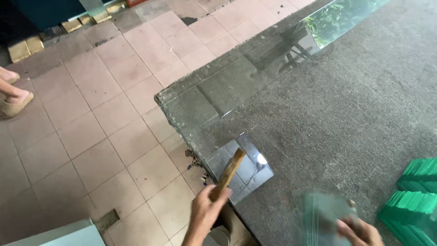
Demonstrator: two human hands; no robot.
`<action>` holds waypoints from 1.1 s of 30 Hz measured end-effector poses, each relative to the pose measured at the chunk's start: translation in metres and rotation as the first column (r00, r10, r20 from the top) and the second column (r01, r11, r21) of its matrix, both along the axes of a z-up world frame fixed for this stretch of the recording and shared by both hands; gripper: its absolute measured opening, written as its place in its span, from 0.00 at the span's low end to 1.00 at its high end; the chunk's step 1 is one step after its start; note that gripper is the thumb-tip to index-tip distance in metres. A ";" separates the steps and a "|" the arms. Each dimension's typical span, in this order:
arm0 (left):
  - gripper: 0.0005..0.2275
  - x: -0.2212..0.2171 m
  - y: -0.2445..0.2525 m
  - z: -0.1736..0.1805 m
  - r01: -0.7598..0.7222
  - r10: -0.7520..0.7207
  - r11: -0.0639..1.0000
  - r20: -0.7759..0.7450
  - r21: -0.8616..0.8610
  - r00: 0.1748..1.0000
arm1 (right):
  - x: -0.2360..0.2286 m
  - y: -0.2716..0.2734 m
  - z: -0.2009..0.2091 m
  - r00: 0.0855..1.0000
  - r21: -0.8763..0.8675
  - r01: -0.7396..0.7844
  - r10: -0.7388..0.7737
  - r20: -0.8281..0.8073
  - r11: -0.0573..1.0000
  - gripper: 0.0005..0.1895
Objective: Measuring and cutting small rectangular glass pieces from a larger pane using a wooden ruler and a glass cutter tool.
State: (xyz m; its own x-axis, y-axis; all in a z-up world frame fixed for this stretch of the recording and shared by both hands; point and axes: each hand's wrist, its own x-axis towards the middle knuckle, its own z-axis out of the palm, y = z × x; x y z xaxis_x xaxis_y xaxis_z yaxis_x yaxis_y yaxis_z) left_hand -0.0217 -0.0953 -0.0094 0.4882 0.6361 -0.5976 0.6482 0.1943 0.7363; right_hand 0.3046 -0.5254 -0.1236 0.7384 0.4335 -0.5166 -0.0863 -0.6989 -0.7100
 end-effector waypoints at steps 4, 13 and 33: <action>0.25 -0.050 0.017 -0.057 -0.102 0.114 0.993 -0.226 0.065 0.967 | 0.023 -0.086 -0.056 0.994 -0.015 0.078 -0.077 0.079 0.997 0.15; 0.23 -0.068 0.042 -0.073 -0.074 0.194 0.897 -0.237 0.435 0.952 | -0.041 0.191 0.107 0.815 -0.304 -0.130 0.276 0.510 0.944 0.23; 0.20 0.016 0.096 -0.019 0.190 0.007 0.921 -0.505 0.339 0.863 | -0.088 0.376 0.092 0.739 -0.316 -0.376 0.488 0.466 0.871 0.32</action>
State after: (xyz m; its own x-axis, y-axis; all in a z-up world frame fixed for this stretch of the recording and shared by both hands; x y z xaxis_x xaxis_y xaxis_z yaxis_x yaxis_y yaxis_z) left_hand -0.0056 0.0010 -0.0283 0.2631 0.8219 -0.5052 0.9408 -0.1025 0.3232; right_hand 0.2168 -0.1498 -0.0320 0.6717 0.7074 -0.2203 0.5963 -0.6926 -0.4059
